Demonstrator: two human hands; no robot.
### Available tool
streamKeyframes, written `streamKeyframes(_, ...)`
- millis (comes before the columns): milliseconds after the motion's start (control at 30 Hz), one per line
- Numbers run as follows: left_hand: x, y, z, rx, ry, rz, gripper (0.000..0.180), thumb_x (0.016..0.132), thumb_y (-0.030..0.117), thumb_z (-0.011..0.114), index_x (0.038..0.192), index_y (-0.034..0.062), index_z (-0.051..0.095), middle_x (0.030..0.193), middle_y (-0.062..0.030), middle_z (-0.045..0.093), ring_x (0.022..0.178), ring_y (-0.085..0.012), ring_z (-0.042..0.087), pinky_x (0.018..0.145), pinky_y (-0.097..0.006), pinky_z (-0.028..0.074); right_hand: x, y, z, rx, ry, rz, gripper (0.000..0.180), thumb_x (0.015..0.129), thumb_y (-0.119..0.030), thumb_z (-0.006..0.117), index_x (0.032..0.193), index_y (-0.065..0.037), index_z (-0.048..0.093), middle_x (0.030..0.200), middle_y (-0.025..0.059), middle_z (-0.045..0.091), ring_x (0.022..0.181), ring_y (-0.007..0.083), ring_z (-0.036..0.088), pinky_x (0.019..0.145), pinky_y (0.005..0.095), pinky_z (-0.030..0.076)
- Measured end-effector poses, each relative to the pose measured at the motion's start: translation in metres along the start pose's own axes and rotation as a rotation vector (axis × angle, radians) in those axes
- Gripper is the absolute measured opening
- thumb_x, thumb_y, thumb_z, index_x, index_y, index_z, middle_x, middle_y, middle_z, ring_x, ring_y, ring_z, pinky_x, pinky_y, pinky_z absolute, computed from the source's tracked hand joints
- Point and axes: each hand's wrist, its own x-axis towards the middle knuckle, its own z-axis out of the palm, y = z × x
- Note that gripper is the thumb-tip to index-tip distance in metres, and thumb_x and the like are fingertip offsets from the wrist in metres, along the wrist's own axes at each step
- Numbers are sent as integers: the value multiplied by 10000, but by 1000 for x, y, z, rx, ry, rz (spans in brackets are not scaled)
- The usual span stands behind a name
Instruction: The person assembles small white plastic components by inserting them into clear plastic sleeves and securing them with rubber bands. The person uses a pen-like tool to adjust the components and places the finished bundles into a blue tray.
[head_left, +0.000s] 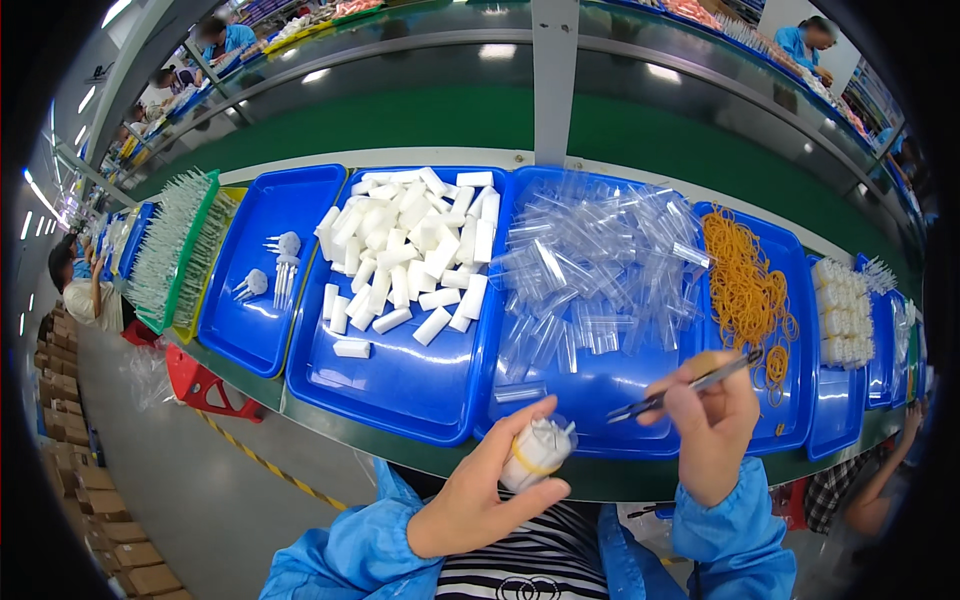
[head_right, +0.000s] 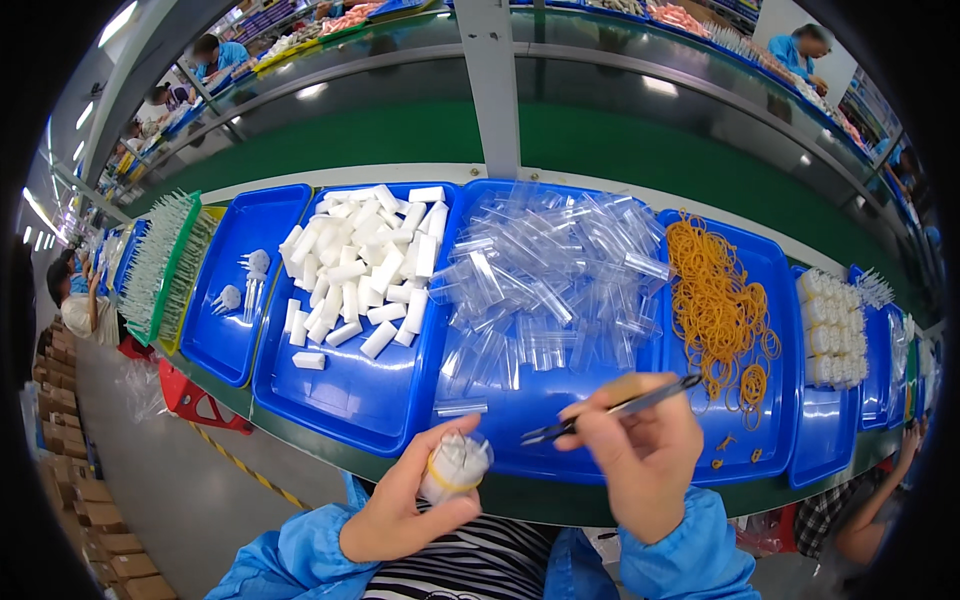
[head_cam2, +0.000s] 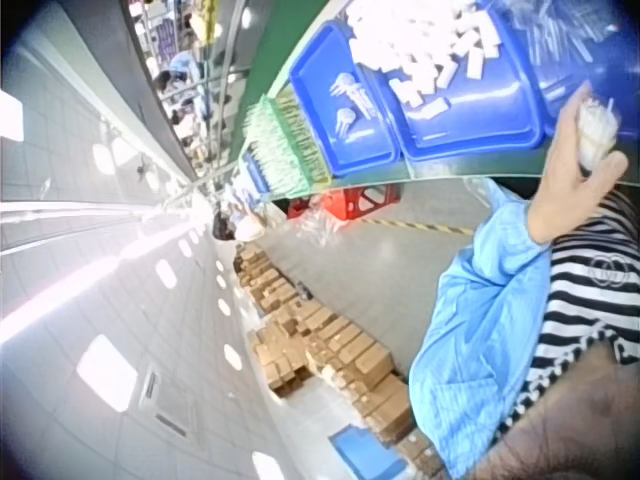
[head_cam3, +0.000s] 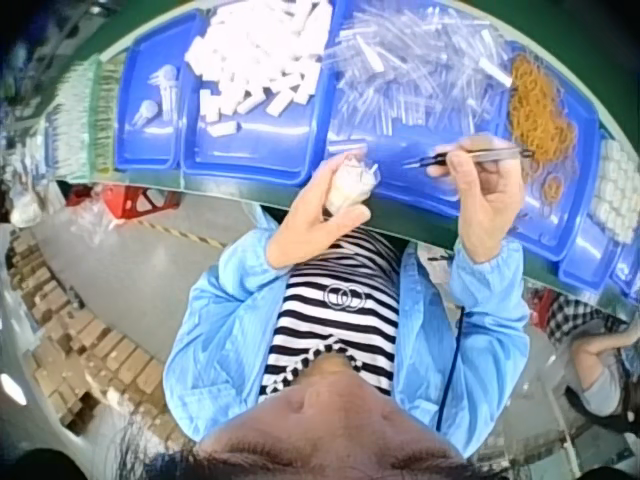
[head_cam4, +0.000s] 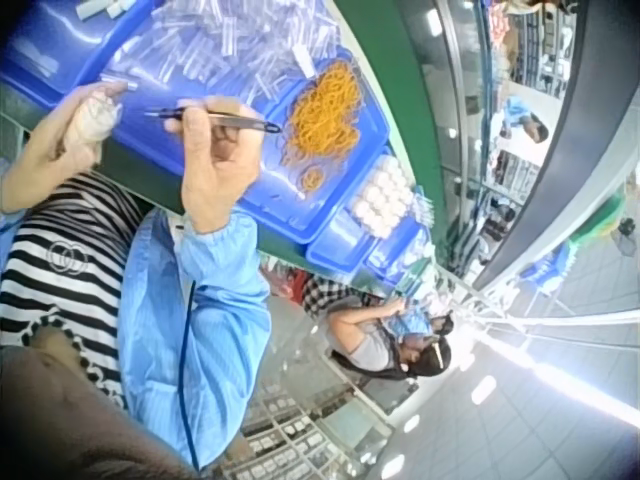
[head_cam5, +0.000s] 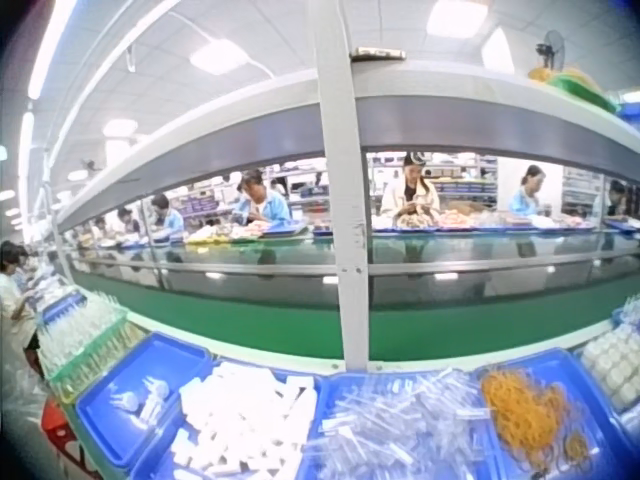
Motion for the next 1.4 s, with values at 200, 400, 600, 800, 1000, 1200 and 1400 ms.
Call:
streamKeyframes(200, 7, -13, -7, 162, 112, 187, 680, 861, 148, 766, 1447, 18, 447, 1245, -173, 540, 1048, -238, 586, 932, -348, 480, 6, 20, -18, 20, 3, 83, 194, 936, -13, 628, 1091, 49, 527, 953, 159, 656, 883, 207, 691, 713, 322, 616)
streamKeyframes(400, 13, -3, -8, 438, 291, 295, 726, 722, 30, 848, 1369, 39, 518, 1203, -153, 530, 1109, -275, 534, 941, -347, 479, 5, 26, -20, -67, -101, 102, 203, 928, -29, 659, 1081, 52, 553, 965, 172, 687, 873, 203, 700, 736, 315, 607)
streamKeyframes(600, 12, 1, -11, 554, 301, 347, 691, 743, -3, 823, 1359, 23, 510, 1198, -132, 507, 1092, -235, 569, 953, -334, 487, 5, 27, -15, -244, -147, 110, 170, 903, -51, 692, 1029, 14, 598, 919, 122, 694, 811, 161, 692, 678, 295, 569)
streamKeyframes(800, 23, -6, -10, -345, -26, -29, 588, 895, -17, 691, 1412, -24, 412, 1330, -141, 573, 1241, -190, 544, 1059, -346, 432, 14, 39, -26, -1159, -322, -395, 280, 748, -145, 780, 995, -87, 662, 861, 55, 663, 777, 229, 651, 664, 341, 511)
streamKeyframes(1000, 23, -2, 13, -137, 78, 64, 558, 832, -31, 711, 1340, -38, 482, 1236, -156, 626, 1114, -233, 632, 980, -347, 491, 9, 8, -25, -529, -404, -76, 555, 885, -331, 727, 1327, -53, 540, 1119, 159, 637, 965, 319, 633, 842, 366, 529)
streamKeyframes(1200, 35, -2, 40, -95, -196, 159, 765, 854, -49, 704, 1497, -5, 292, 1417, -194, 493, 1297, -273, 509, 1080, -388, 414, -9, 0, -53, -486, -383, -242, 540, 880, -230, 748, 1322, -11, 530, 1159, 134, 629, 1074, 261, 629, 888, 386, 518)
streamKeyframes(1400, 28, -1, 8, 98, -51, 137, 565, 900, -66, 626, 1422, -34, 414, 1328, -177, 565, 1235, -258, 561, 1045, -364, 439, -11, -6, -181, -555, 737, -405, 441, 857, -96, 754, 1236, -48, 535, 1186, 112, 616, 1051, 196, 630, 864, 337, 522)
